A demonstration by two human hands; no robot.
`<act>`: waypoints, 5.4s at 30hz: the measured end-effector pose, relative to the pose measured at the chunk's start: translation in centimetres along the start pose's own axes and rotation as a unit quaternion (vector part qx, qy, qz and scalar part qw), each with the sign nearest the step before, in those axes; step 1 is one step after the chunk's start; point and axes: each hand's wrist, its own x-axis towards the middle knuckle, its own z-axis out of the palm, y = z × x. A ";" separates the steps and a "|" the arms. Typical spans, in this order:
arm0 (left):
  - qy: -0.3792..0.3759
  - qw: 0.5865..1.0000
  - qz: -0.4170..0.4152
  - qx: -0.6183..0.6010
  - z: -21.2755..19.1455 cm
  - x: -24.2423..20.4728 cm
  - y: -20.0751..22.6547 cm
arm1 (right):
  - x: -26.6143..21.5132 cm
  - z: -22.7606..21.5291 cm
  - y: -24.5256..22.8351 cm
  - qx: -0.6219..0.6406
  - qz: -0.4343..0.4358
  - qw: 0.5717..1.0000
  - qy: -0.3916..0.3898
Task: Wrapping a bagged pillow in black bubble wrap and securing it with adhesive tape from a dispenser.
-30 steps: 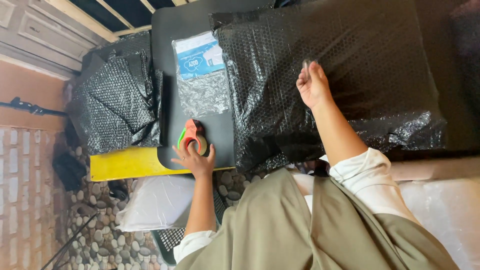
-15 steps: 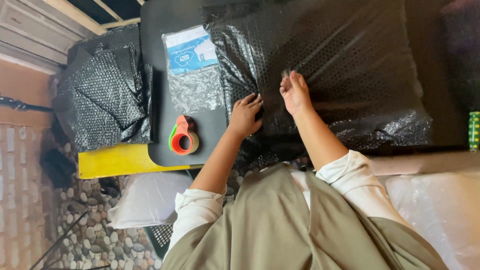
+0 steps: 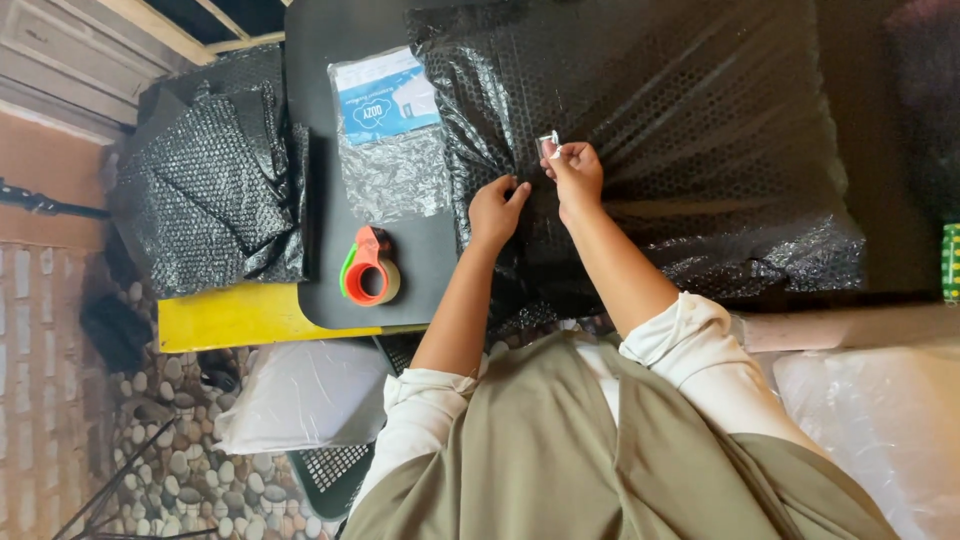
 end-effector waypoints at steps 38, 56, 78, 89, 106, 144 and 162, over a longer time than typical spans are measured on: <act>0.225 0.898 0.218 0.308 5.1 1.7 -3.1 | -1.0 5.0 -6.1 -0.681 -0.083 0.728 -0.023; -0.092 0.942 0.057 0.318 1.5 2.4 -2.5 | -4.2 1.1 -8.5 -0.761 -0.163 0.553 -0.296; 0.025 0.977 -0.213 -0.001 -2.1 -5.8 -4.0 | 4.5 -34.7 -14.8 -0.637 -0.092 0.757 0.115; 0.029 0.974 -0.222 -0.027 -0.8 -6.9 -6.8 | 3.5 -33.4 -15.2 -0.586 -0.200 0.776 0.122; 0.250 0.940 -0.130 0.191 -13.4 -10.6 -19.5 | -5.9 -23.1 -6.8 -0.566 -0.487 0.664 0.041; -0.154 0.907 0.101 -0.377 3.1 -16.2 1.7 | -13.5 -8.7 -21.8 -0.307 -0.354 0.841 -0.270; -0.103 0.964 0.048 -0.242 -3.4 -18.0 11.7 | -13.8 -8.5 -21.5 -0.375 -0.394 0.803 -0.243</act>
